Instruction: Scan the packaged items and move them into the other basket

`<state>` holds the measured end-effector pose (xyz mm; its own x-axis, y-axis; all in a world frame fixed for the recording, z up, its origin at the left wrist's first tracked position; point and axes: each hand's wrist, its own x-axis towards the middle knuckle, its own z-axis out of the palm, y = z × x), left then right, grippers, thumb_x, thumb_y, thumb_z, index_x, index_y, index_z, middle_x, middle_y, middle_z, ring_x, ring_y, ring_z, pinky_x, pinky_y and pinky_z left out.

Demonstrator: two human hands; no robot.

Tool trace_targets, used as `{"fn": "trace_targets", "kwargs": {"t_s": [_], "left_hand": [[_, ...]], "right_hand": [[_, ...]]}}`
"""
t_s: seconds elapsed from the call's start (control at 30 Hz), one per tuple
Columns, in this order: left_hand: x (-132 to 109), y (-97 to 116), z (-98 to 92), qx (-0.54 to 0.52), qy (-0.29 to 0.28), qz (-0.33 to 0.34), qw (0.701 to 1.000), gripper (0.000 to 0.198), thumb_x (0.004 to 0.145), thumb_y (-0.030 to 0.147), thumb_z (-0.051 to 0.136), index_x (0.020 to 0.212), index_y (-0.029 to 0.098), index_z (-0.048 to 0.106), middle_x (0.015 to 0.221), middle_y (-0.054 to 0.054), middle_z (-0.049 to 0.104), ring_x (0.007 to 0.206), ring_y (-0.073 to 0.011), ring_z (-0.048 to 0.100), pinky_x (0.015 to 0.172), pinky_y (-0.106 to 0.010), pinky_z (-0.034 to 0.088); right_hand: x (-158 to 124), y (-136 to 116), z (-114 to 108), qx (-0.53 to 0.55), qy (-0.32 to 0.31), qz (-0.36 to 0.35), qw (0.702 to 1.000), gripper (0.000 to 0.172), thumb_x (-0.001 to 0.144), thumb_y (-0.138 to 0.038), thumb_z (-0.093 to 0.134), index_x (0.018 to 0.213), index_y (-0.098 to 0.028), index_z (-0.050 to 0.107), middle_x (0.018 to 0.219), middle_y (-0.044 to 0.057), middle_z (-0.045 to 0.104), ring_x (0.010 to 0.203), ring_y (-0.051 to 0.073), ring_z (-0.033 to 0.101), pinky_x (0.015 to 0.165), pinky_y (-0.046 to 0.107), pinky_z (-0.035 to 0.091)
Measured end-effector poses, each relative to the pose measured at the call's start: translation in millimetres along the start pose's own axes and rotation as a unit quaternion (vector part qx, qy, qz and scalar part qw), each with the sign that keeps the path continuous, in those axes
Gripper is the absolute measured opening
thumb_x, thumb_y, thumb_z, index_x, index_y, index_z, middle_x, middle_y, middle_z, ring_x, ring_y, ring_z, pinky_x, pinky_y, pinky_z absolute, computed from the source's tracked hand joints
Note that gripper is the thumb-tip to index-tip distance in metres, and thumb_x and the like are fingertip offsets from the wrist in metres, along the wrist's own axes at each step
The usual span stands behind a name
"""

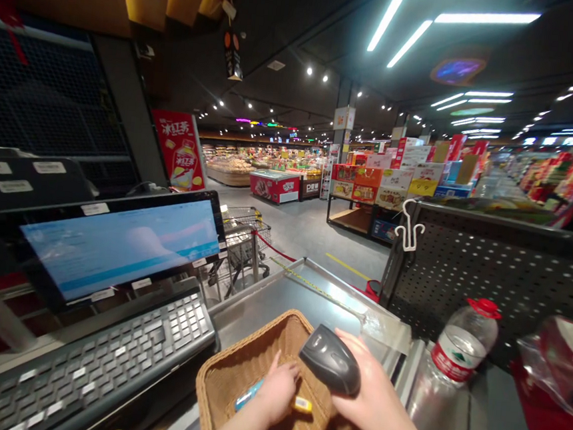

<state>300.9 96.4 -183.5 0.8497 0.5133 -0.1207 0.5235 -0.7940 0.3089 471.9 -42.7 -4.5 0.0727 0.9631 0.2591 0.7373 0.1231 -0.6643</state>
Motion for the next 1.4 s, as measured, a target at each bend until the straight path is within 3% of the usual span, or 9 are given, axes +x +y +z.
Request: {"fn": "trace_targets", "kwargs": {"t_s": [0.2,0.4,0.6,0.83,1.13,1.4], "left_hand": [[-15,1,-41.6,-0.013,0.149,-0.006,0.989,0.040,0.078,0.023,0.062,0.117,0.028,0.068,0.142,-0.007,0.059,0.137,-0.0292,0.046,0.121,-0.060,0.015],[-37,-4,-62.3,0.013,0.247,0.004,0.969,0.030,0.077,0.015,0.060,0.104,0.023,0.069,0.141,-0.008,0.060,0.137,-0.0285,0.046,0.121,-0.061,0.016],[-54,-6,-76.6,0.035,0.261,-0.017,0.964,0.017,0.075,0.015,0.062,0.091,0.022,0.063,0.143,-0.009,0.058,0.139,-0.0282,0.044,0.122,-0.061,0.014],[-70,-9,-101.2,0.065,0.303,-0.034,0.950,0.021,0.072,0.007,0.057,0.086,0.023,0.059,0.144,-0.008,0.057,0.141,-0.0270,0.042,0.122,-0.061,0.012],[-100,-7,-136.5,0.101,0.333,-0.076,0.934,0.024,0.069,0.006,0.058,0.086,0.023,0.056,0.144,-0.009,0.056,0.139,-0.0287,0.044,0.120,-0.062,0.018],[-140,-11,-151.2,0.144,0.370,-0.113,0.911,0.024,0.071,0.005,0.057,0.087,0.023,0.054,0.145,-0.011,0.056,0.137,-0.0300,0.047,0.118,-0.064,0.023]], "right_hand": [[1,-1,0,0.028,0.017,-0.017,0.999,0.062,0.064,-0.010,0.063,0.124,-0.021,0.064,0.131,0.012,0.066,0.137,0.035,0.048,0.120,0.062,0.023],[1,-12,-2,0.017,0.014,-0.040,0.999,0.055,0.066,-0.013,0.062,0.121,-0.019,0.067,0.129,0.014,0.068,0.133,0.037,0.051,0.117,0.061,0.032],[-1,-25,-4,0.021,0.015,-0.046,0.999,0.054,0.068,-0.018,0.064,0.122,-0.018,0.067,0.132,0.016,0.067,0.132,0.038,0.053,0.115,0.063,0.033],[-5,-37,-7,0.007,0.032,-0.074,0.997,0.050,0.068,-0.021,0.065,0.118,-0.017,0.070,0.130,0.016,0.068,0.129,0.039,0.056,0.111,0.060,0.040],[-10,-40,-3,0.008,0.020,-0.078,0.997,0.058,0.067,-0.020,0.065,0.124,-0.018,0.066,0.132,0.017,0.066,0.133,0.039,0.052,0.116,0.064,0.030],[-8,-60,9,0.055,-0.006,-0.105,0.993,0.052,0.070,-0.023,0.069,0.122,-0.022,0.066,0.134,0.014,0.065,0.133,0.039,0.051,0.117,0.065,0.026]]}}
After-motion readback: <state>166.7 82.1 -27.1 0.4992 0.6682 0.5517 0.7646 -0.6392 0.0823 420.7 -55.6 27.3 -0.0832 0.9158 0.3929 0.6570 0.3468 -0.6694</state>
